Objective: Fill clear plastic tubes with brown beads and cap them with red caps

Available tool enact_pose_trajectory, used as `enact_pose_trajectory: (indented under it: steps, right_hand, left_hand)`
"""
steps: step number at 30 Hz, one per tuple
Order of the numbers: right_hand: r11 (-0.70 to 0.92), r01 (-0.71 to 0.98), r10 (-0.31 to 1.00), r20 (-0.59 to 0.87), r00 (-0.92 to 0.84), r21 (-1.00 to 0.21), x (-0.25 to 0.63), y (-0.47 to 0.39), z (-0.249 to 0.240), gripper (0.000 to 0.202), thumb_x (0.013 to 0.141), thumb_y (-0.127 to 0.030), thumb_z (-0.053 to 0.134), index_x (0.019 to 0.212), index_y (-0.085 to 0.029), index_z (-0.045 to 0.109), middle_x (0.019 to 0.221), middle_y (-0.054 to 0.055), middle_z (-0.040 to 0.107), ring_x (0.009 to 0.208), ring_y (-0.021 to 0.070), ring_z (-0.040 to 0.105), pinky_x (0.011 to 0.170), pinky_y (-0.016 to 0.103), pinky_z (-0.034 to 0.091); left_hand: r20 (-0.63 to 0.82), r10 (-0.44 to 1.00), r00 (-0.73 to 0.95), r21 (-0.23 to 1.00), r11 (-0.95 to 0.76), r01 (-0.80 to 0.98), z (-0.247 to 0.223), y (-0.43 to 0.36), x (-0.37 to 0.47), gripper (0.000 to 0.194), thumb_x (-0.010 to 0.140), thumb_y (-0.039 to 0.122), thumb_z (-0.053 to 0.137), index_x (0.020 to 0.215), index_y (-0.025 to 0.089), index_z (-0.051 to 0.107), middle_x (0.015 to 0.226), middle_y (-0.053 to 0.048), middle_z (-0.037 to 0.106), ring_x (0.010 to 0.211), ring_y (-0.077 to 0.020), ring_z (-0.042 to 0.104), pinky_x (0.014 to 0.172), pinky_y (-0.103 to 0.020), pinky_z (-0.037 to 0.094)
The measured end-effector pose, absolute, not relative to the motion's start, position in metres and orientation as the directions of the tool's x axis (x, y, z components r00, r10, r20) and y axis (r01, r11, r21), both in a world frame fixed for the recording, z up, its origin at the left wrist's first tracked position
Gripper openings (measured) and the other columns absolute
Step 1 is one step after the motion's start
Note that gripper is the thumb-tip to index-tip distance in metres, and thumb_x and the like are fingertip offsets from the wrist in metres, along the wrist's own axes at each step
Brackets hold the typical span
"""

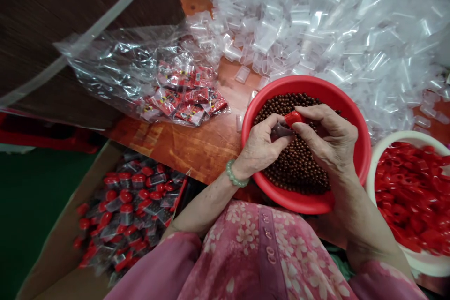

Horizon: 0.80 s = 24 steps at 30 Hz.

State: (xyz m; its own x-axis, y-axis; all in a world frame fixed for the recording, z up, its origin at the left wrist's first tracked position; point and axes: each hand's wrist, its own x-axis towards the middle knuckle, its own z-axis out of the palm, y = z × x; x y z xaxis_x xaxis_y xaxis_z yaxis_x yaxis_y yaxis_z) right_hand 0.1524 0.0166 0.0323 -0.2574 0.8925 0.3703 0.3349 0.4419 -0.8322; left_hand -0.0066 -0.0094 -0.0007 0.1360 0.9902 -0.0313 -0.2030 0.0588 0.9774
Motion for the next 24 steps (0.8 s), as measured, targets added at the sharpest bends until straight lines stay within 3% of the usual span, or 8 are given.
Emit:
enact_pose_trajectory:
  steps: [9, 18, 21, 24]
  right_hand:
    - [0.539, 0.439, 0.828, 0.359, -0.430, -0.718, 0.1558, 0.0214, 0.0373, 0.019, 0.092, -0.030, 0.073, 0.110, -0.031, 0.077, 0.102, 0.005, 0.079, 0.094, 0.0225, 0.073, 0.087, 0.040, 0.060]
    - [0.473, 0.450, 0.857, 0.278, -0.433, -0.757, 0.1610, 0.0221, 0.0393, 0.015, 0.090, -0.028, 0.075, 0.104, -0.024, 0.077, 0.094, 0.002, 0.079, 0.084, 0.0179, 0.074, 0.078, 0.033, 0.059]
    - [0.536, 0.439, 0.829, 0.352, -0.434, -0.721, 0.1592, 0.0208, 0.0365, 0.013, 0.091, -0.025, 0.074, 0.104, -0.024, 0.077, 0.094, 0.003, 0.080, 0.085, 0.0188, 0.075, 0.079, 0.034, 0.061]
    - [0.633, 0.468, 0.768, 0.424, -0.480, -0.617, 0.1590, 0.0221, 0.0332, 0.021, 0.095, -0.027, 0.069, 0.115, -0.025, 0.074, 0.105, 0.006, 0.080, 0.094, 0.0217, 0.076, 0.085, 0.037, 0.062]
  left_hand:
    - [-0.055, 0.991, 0.121, 0.993, 0.068, -0.101, 0.0005, -0.0081, -0.0081, 0.013, 0.080, 0.022, 0.066, 0.090, 0.018, 0.060, 0.076, 0.004, 0.057, 0.070, -0.0106, 0.050, 0.070, -0.025, 0.042]
    - [0.040, 0.994, 0.097, 0.956, -0.066, 0.287, 0.0021, -0.0160, -0.0062, 0.007, 0.086, 0.017, 0.058, 0.090, 0.020, 0.053, 0.074, 0.001, 0.057, 0.070, -0.0149, 0.054, 0.069, -0.029, 0.041]
    - [0.009, 0.991, 0.137, 0.981, -0.036, 0.192, -0.0003, -0.0139, -0.0067, 0.008, 0.085, 0.017, 0.059, 0.091, 0.020, 0.054, 0.077, 0.001, 0.059, 0.073, -0.0148, 0.055, 0.070, -0.029, 0.042]
    - [-0.067, 0.976, 0.205, 0.995, 0.080, -0.053, -0.0023, -0.0095, -0.0081, 0.011, 0.085, 0.023, 0.065, 0.091, 0.019, 0.057, 0.081, 0.001, 0.061, 0.076, -0.0132, 0.055, 0.072, -0.027, 0.044]
